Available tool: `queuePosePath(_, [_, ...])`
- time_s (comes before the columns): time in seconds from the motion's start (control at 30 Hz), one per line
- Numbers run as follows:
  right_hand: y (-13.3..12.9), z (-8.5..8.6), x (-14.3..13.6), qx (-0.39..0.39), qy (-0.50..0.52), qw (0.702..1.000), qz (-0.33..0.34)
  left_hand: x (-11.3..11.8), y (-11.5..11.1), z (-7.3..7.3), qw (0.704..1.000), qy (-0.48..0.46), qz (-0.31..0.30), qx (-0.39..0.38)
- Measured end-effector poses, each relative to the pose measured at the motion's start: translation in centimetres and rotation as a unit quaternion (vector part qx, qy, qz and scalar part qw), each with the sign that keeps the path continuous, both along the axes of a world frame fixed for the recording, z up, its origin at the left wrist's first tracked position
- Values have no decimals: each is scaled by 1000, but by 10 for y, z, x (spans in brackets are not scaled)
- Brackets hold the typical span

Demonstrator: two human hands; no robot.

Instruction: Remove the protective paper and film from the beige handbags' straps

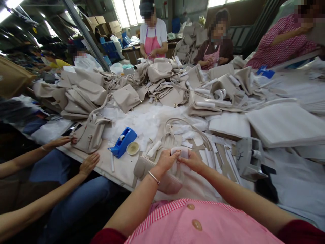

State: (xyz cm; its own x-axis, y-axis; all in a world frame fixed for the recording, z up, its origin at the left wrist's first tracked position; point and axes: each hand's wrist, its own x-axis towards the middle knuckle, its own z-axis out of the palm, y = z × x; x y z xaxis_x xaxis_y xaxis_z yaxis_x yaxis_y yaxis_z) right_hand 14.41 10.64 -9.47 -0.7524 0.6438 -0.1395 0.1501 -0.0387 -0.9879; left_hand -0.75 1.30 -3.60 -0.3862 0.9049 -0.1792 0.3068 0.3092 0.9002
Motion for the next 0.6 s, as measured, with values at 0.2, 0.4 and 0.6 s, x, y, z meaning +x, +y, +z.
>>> queuePosePath(0.2, [-1,-3,0,54,-38,998,2,-6,-1,1,998,10,-56,-5])
queuePosePath(0.4, [1,1,-1,106,-53,993,3,-12,-7,4,993,-41,-115,-4])
queuePosePath(0.6, [4,12,-5,106,-69,992,-2,-13,-7,-2,997,-27,-65,-30])
